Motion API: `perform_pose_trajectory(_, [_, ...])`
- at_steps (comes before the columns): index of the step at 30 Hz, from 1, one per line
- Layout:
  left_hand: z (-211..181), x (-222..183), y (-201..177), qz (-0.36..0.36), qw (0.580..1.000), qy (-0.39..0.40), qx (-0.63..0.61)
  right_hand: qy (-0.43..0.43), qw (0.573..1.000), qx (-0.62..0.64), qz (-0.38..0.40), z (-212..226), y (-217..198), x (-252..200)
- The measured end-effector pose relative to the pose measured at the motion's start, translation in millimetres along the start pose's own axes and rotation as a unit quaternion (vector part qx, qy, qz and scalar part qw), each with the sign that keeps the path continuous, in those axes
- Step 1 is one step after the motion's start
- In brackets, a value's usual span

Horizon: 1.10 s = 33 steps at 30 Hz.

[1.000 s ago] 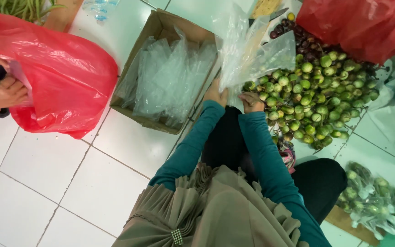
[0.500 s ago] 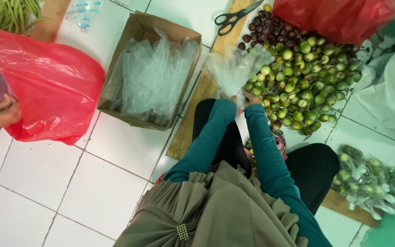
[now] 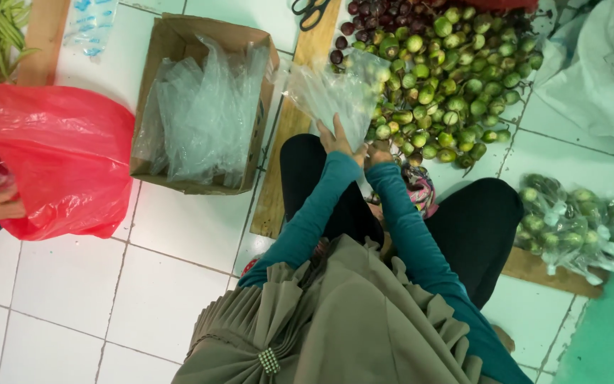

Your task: Packaging individual fruits into small plastic bags while sitting on the floor

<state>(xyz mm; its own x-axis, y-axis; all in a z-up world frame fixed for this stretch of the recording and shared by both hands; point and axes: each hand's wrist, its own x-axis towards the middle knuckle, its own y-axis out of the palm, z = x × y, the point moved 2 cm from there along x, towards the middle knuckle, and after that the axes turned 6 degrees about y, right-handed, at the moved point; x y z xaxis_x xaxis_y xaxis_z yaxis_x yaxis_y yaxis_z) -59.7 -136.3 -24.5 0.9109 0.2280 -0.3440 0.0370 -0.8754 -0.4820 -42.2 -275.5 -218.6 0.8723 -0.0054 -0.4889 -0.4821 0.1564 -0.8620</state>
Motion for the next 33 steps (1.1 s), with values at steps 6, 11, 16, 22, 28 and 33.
perform_pose_trajectory(6, [11.4, -8.7, 15.2, -0.043, 0.97, 0.235, -0.04, -0.052, 0.93, 0.234, -0.277, -99.4, -23.3, -81.4])
perform_pose_trajectory(11, [50.9, 0.2, 81.2, 0.006, 0.939, 0.338, -0.06, 0.132, 0.969, 0.135, -0.156, -150.0, -15.7, -118.3])
perform_pose_trajectory(16, [155.4, 30.4, 189.4, 0.216, 0.939, 0.22, 0.154, 0.244, 0.964, 0.102, 0.035, -135.4, -22.0, -143.0])
perform_pose_trajectory(22, [178.6, -3.4, 226.6, 0.179, 0.909, 0.259, 0.274, 0.191, 0.979, 0.058, -0.028, -156.4, 36.8, -128.4])
perform_pose_trajectory(28, [199.8, 6.0, 255.9, 0.206, 0.891, 0.312, 0.258, 0.164, 0.978, 0.083, -0.094, -129.3, -14.8, -151.7])
perform_pose_trajectory(33, [151.4, -6.5, 206.6, 0.138, 0.981, 0.066, -0.117, 0.159, 0.978, 0.134, -0.005, -166.1, 48.9, -102.3])
